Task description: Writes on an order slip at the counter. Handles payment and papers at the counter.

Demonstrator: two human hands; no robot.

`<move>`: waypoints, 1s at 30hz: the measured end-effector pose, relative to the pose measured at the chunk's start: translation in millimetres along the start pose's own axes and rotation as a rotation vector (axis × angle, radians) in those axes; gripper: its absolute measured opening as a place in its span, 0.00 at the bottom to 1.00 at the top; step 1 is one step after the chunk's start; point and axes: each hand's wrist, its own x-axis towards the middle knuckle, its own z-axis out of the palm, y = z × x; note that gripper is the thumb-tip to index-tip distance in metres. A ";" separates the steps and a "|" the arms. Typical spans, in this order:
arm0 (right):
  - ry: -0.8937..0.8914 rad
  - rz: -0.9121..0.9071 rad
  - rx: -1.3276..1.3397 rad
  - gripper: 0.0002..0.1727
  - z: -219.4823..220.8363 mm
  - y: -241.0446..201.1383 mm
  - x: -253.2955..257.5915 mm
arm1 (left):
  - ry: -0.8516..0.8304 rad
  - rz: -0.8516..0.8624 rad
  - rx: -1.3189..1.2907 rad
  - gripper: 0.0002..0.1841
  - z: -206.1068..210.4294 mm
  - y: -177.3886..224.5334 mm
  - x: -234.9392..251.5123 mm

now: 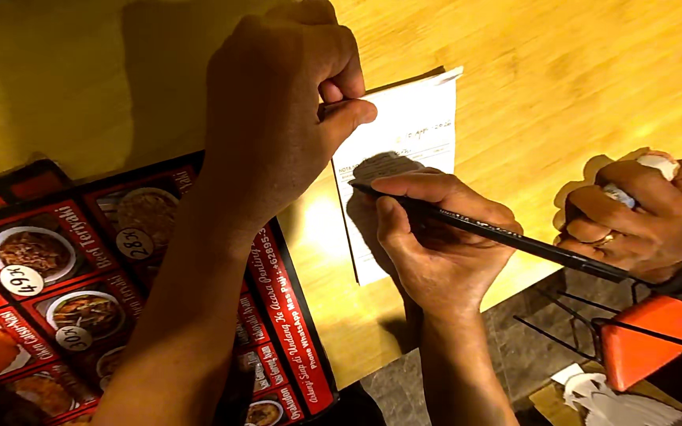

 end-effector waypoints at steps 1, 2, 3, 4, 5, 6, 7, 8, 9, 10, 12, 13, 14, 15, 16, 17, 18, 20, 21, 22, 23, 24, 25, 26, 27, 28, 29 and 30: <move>0.001 0.001 -0.005 0.08 0.0 0.0 -0.2 | -0.001 0.002 -0.001 0.11 0.0 0.1 0.1; 0.001 0.001 -0.011 0.08 0.0 -0.2 -0.2 | 0.000 0.004 0.002 0.11 0.0 0.1 0.2; 0.002 0.000 -0.015 0.08 0.2 -0.3 0.0 | 0.001 0.005 0.002 0.11 0.1 -0.3 0.1; 0.004 0.000 -0.016 0.07 0.4 -0.4 0.2 | 0.000 0.010 0.003 0.11 0.1 -0.8 0.2; 0.006 0.000 -0.018 0.07 0.6 -0.5 0.2 | -0.002 0.012 0.003 0.11 0.2 -1.1 0.4; 0.009 -0.002 -0.017 0.07 0.9 -0.4 0.2 | -0.006 0.010 0.000 0.11 0.0 -1.1 0.6; 0.013 -0.004 -0.017 0.07 1.2 -0.2 0.2 | -0.006 0.008 -0.001 0.11 0.0 -0.8 0.5; 0.017 -0.007 -0.019 0.07 1.5 0.0 0.2 | -0.007 0.004 0.001 0.11 -0.2 -0.2 0.5; 0.015 -0.009 -0.022 0.07 1.4 0.1 0.2 | -0.006 0.002 0.002 0.11 -0.2 0.3 0.5; 0.009 -0.013 -0.029 0.07 0.8 0.1 0.1 | -0.010 0.000 0.004 0.11 -0.5 0.8 0.4; 0.003 -0.018 -0.030 0.07 0.3 0.6 0.6 | -0.012 -0.003 0.008 0.11 -1.2 1.0 0.7; 0.006 -0.017 -0.028 0.07 0.3 0.7 0.5 | -0.009 -0.001 0.007 0.11 -1.0 0.8 0.6; 0.011 -0.014 -0.026 0.07 0.3 0.7 0.2 | -0.005 -0.001 0.005 0.11 -0.6 0.7 0.2; 0.014 -0.014 -0.028 0.07 0.5 0.6 -0.1 | -0.003 0.000 0.005 0.11 -0.2 0.9 0.1; 0.017 -0.020 -0.029 0.07 1.0 0.6 -0.1 | -0.001 0.003 0.003 0.11 -0.1 0.8 0.0; 0.016 -0.030 -0.027 0.06 1.4 0.7 0.3 | 0.002 0.003 0.005 0.11 -0.5 0.6 0.2; 0.017 -0.036 -0.029 0.06 1.4 0.9 0.5 | 0.001 0.004 0.003 0.11 -0.7 0.5 0.6; 0.027 -0.023 -0.026 0.07 0.8 0.9 -0.2 | -0.007 0.003 -0.004 0.11 -0.7 0.4 0.0; 0.035 -0.015 -0.018 0.07 0.6 1.0 -0.4 | -0.008 0.005 -0.003 0.11 -0.6 0.0 0.1; 0.038 -0.007 -0.013 0.07 0.3 0.9 -0.5 | -0.008 0.006 -0.003 0.11 -0.5 -0.3 -0.1; 0.038 -0.003 -0.013 0.07 0.0 0.9 -0.5 | -0.006 0.006 -0.002 0.11 -0.5 -0.3 -0.2; 0.039 0.000 -0.012 0.07 -0.2 1.1 -0.1 | -0.005 0.006 0.001 0.11 -0.3 -0.2 0.0; 0.038 0.003 -0.013 0.07 -0.3 1.4 0.3 | -0.004 0.006 0.005 0.11 0.0 0.0 0.6; 0.033 0.004 -0.015 0.07 -0.3 1.5 0.6 | -0.004 0.005 0.009 0.11 -0.3 0.2 0.8; 0.026 0.004 -0.017 0.07 -0.2 1.4 0.8 | -0.003 0.005 0.008 0.11 -0.5 0.0 0.7; 0.024 0.004 -0.013 0.07 -0.4 1.3 0.6 | -0.006 0.007 0.005 0.11 -0.5 -0.5 0.4; 0.035 0.001 -0.002 0.07 -1.0 1.0 0.0 | -0.011 0.009 0.000 0.11 -0.5 -1.1 -0.1; 0.057 0.000 0.021 0.08 -3.2 0.4 -1.1 | -0.018 0.010 -0.001 0.11 -1.0 -1.7 -0.1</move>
